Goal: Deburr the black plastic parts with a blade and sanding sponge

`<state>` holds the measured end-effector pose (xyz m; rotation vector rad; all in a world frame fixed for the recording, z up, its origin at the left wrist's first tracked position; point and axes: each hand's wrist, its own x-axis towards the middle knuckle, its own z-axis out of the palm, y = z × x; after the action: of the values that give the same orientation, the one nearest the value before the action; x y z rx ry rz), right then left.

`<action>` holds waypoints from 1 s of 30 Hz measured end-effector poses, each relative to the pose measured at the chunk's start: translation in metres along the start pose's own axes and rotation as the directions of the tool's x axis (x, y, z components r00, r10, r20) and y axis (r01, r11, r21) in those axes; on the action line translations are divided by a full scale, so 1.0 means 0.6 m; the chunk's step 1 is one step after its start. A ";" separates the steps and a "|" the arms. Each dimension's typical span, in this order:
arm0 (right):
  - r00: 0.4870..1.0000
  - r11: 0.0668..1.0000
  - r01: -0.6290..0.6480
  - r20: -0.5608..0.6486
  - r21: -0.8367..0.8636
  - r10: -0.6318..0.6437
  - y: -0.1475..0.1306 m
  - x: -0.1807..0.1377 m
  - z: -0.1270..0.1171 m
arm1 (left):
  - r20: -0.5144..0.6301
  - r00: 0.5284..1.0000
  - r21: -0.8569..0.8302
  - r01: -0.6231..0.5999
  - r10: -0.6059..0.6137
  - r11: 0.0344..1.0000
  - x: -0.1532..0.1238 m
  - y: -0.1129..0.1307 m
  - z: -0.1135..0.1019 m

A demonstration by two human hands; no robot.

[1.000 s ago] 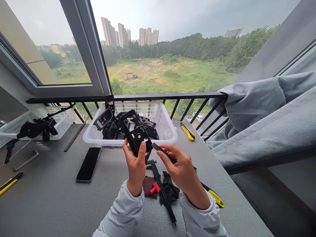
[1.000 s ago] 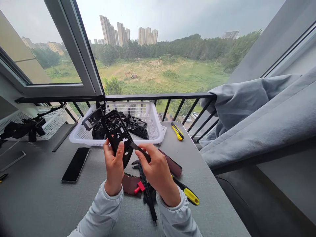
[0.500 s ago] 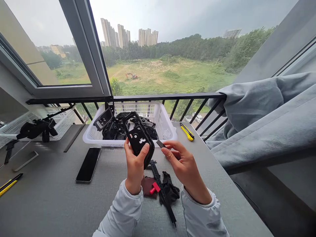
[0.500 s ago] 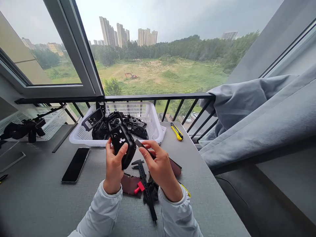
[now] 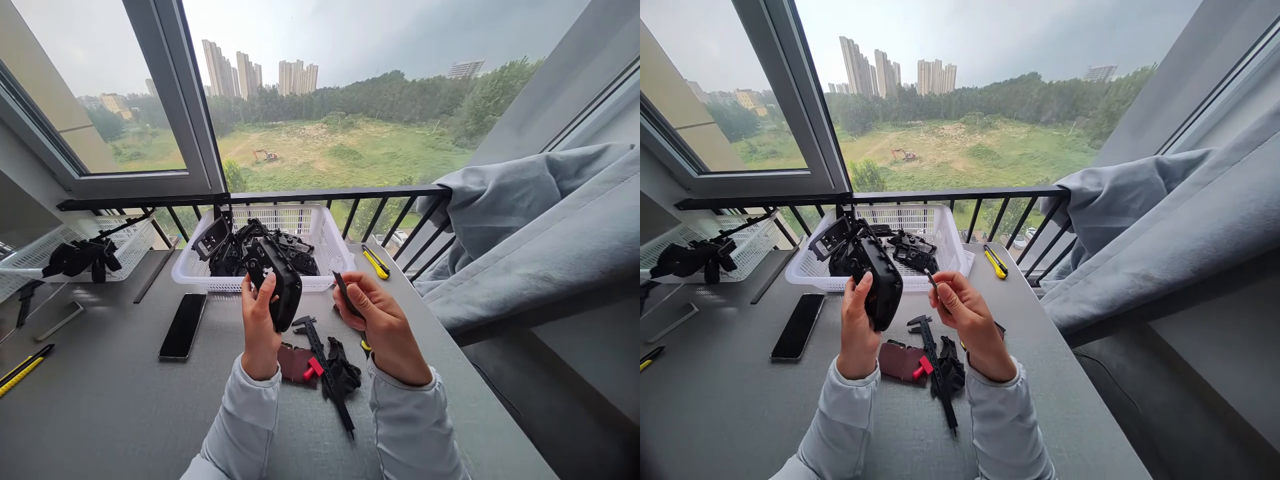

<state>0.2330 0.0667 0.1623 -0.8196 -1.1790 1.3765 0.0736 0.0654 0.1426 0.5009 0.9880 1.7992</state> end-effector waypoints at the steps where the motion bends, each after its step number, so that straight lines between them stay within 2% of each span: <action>1: 1.000 1.000 0.008 0.005 0.005 -0.008 -0.003 -0.004 0.002 | 0.004 1.000 -0.012 -0.010 0.010 1.000 -0.003 0.005 0.000; 6: 0.993 0.992 0.120 0.024 -0.043 -0.119 -0.008 -0.017 0.012 | 0.028 0.995 -0.025 -0.094 0.095 0.995 -0.021 0.029 -0.004; 8: 0.989 0.981 0.147 0.048 -0.127 -0.142 0.005 -0.018 0.012 | 0.022 0.991 -0.018 -0.131 0.131 0.991 -0.028 0.037 -0.008; 10: 0.989 0.945 0.145 0.073 -0.292 -0.129 0.028 -0.018 0.005 | 0.026 0.987 -0.014 -0.157 0.158 0.987 -0.034 0.044 -0.015; 12: 0.991 0.819 0.128 0.038 -0.560 -0.129 0.058 -0.020 -0.009 | 0.040 0.986 0.002 -0.162 0.161 0.987 -0.037 0.047 -0.025; 13: 0.992 0.783 0.111 0.020 -0.612 -0.125 0.074 -0.022 -0.019 | 0.050 0.987 0.017 -0.153 0.152 0.988 -0.037 0.047 -0.032; 18: 0.992 0.643 0.023 -0.064 -0.766 -0.111 0.149 -0.036 -0.073 | 0.020 0.997 0.114 -0.079 0.077 0.990 -0.030 0.032 -0.085; 21: 0.995 0.541 -0.051 -0.090 -0.840 -0.047 0.185 -0.038 -0.093 | 0.004 0.999 0.178 -0.044 0.044 0.983 -0.025 0.010 -0.129; 25: 0.995 0.411 -0.095 -0.075 -0.906 0.066 0.218 -0.030 -0.098 | -0.027 0.999 0.216 0.052 -0.047 0.975 -0.024 -0.026 -0.183; 30: 0.990 0.285 -0.091 -0.057 -0.954 0.127 0.227 -0.014 -0.095 | -0.051 0.998 0.247 0.052 -0.040 0.968 -0.018 -0.064 -0.228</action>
<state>0.2486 0.0820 0.0161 -1.7639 -2.0521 0.5978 0.0031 0.0078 0.0331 0.5879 1.2555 1.6602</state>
